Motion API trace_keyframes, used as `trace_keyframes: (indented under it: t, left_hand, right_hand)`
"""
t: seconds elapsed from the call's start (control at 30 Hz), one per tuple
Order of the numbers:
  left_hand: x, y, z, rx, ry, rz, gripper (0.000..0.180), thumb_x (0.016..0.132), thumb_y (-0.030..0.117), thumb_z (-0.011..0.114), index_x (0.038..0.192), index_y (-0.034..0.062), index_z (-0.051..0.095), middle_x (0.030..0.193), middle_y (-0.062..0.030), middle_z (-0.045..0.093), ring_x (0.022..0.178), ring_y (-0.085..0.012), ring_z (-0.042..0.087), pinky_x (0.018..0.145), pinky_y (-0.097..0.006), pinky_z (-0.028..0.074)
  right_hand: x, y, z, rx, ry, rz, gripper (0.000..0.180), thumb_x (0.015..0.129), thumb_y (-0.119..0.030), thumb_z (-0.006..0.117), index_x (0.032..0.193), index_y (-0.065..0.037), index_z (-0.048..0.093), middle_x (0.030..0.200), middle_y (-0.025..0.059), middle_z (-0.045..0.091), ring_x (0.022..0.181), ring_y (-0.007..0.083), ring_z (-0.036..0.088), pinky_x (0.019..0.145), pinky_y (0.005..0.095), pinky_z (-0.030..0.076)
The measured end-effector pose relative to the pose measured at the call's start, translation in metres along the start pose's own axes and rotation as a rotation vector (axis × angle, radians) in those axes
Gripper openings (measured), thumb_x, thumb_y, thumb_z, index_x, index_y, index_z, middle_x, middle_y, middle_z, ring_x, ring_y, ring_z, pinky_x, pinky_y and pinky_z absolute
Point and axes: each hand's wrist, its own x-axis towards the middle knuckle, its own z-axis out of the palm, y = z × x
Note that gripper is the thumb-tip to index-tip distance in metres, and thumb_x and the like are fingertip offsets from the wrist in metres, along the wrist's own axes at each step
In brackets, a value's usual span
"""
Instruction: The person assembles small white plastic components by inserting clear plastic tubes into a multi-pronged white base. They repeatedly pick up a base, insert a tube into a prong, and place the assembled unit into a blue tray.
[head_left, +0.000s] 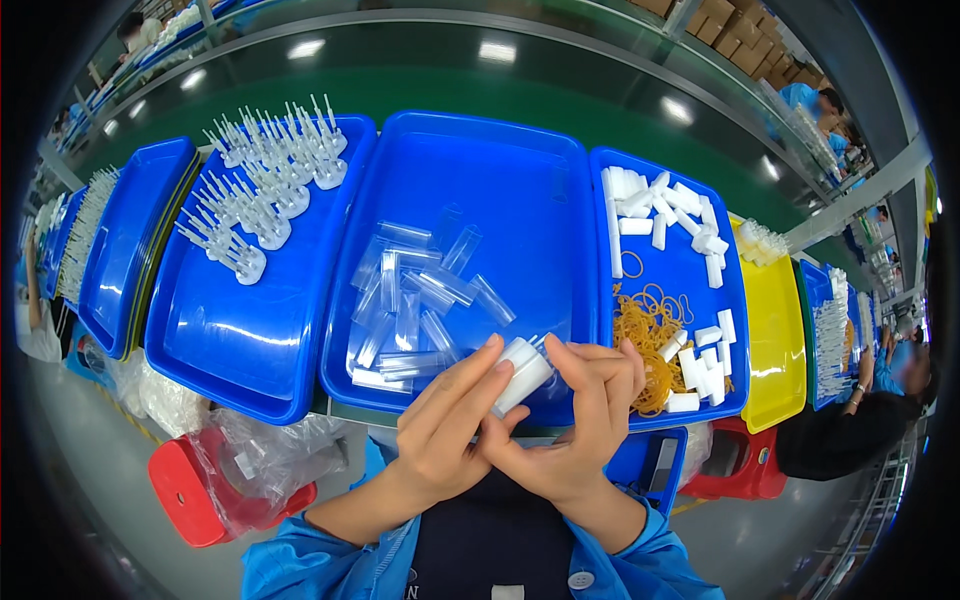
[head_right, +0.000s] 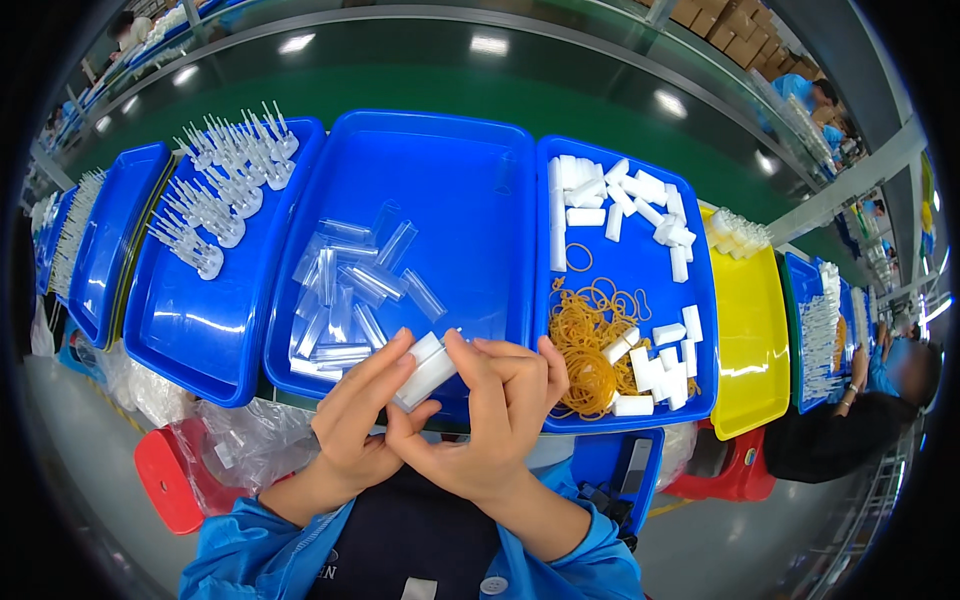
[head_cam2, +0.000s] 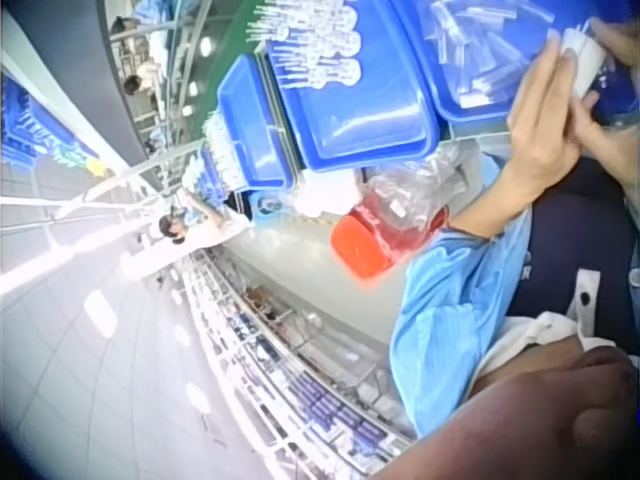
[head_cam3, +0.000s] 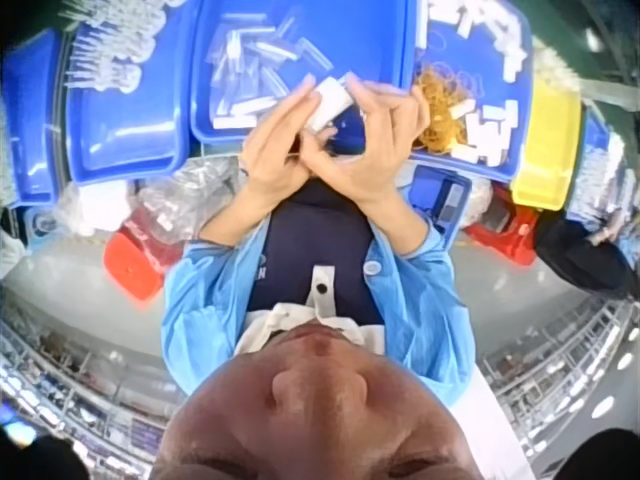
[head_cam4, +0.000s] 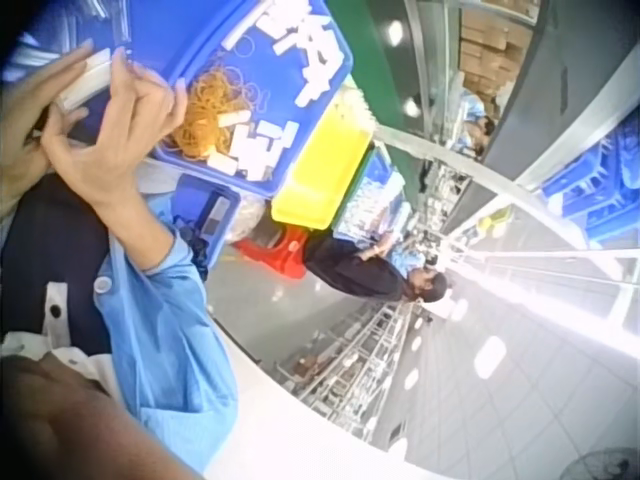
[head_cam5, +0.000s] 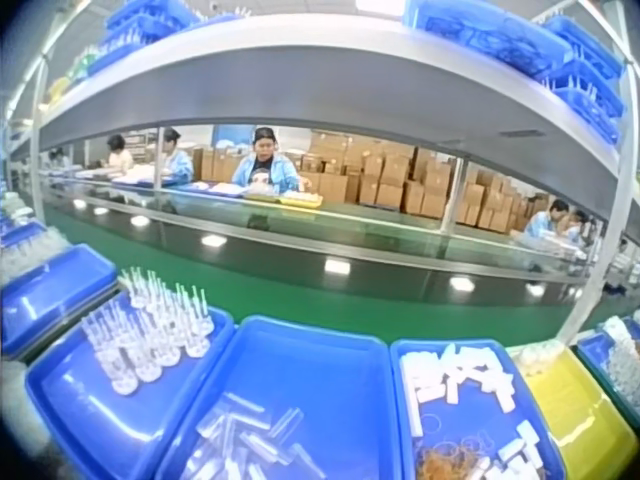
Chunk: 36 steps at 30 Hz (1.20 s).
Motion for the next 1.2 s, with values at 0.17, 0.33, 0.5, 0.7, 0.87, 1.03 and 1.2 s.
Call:
trace_keyframes:
  t: [0.17,0.33,0.5,0.7,0.87,1.03,1.2]
  left_hand:
    - [0.002,-0.005,-0.012,0.064,0.016,-0.032,0.052,0.069,0.004,0.084,0.115,-0.0064,0.063,0.117,-0.0269,0.064,0.103,-0.0362,0.067,0.081,-0.037,0.058]
    - [0.008,-0.020,-0.045,-0.121,0.218,-0.258,0.053,0.074,0.001,0.080,0.122,-0.0049,0.058,0.123,-0.0230,0.060,0.109,-0.0287,0.064,0.087,-0.032,0.056]
    - [0.013,-0.020,-0.051,-0.492,0.253,-0.438,0.050,0.084,0.000,0.069,0.129,-0.0063,0.048,0.131,-0.0230,0.053,0.115,-0.0278,0.060,0.088,-0.031,0.058]
    - [0.010,-0.021,-0.053,-0.624,0.118,-0.361,0.045,0.081,-0.009,0.066,0.125,-0.0061,0.054,0.129,-0.0193,0.049,0.117,-0.0237,0.056,0.095,-0.032,0.051]
    - [0.008,-0.013,-0.048,-0.595,0.067,-0.386,0.044,0.079,-0.007,0.071,0.120,-0.0062,0.058,0.130,-0.0198,0.050,0.118,-0.0247,0.055,0.095,-0.033,0.051]
    - [0.009,-0.005,-0.042,-0.518,-0.002,-0.353,0.041,0.076,-0.009,0.072,0.116,-0.0059,0.061,0.127,-0.0203,0.050,0.116,-0.0263,0.058,0.092,-0.032,0.053]
    - [0.007,-0.002,-0.038,-0.553,-0.052,-0.323,0.042,0.075,-0.007,0.075,0.115,-0.0064,0.062,0.126,-0.0205,0.051,0.113,-0.0276,0.060,0.091,-0.032,0.053]
  right_hand:
    - [0.013,-0.003,0.003,0.085,-0.082,0.032,0.066,0.062,-0.031,0.082,0.118,-0.002,0.061,0.102,0.0090,0.057,0.103,0.0244,0.056,0.106,0.0488,0.026]
    - [0.022,0.021,0.004,0.210,-0.251,-0.028,0.041,0.075,-0.019,0.075,0.112,-0.005,0.065,0.109,0.0094,0.060,0.101,0.0296,0.057,0.100,0.0502,0.034]
    - [0.019,0.011,0.020,0.331,-0.506,-0.094,0.028,0.083,-0.013,0.067,0.110,-0.007,0.065,0.111,0.0112,0.058,0.099,0.0306,0.057,0.088,0.0400,0.044]
    - [0.017,0.011,0.020,0.189,-0.488,-0.072,0.025,0.079,-0.011,0.069,0.104,-0.006,0.066,0.100,0.0088,0.060,0.090,0.0278,0.059,0.078,0.0385,0.046]
    - [0.021,0.017,0.007,-0.051,-0.491,0.018,0.022,0.072,-0.009,0.072,0.091,-0.007,0.061,0.084,0.0073,0.060,0.078,0.0267,0.062,0.069,0.0370,0.047]
    - [0.017,0.022,-0.015,0.485,-0.215,0.364,0.024,0.078,0.003,0.066,0.101,-0.002,0.058,0.089,0.0108,0.064,0.081,0.0197,0.067,0.072,0.0315,0.051]
    - [0.012,0.033,-0.037,1.173,-0.241,0.615,0.027,0.088,0.003,0.059,0.113,0.004,0.050,0.103,0.0155,0.062,0.092,0.0199,0.066,0.087,0.0332,0.051]
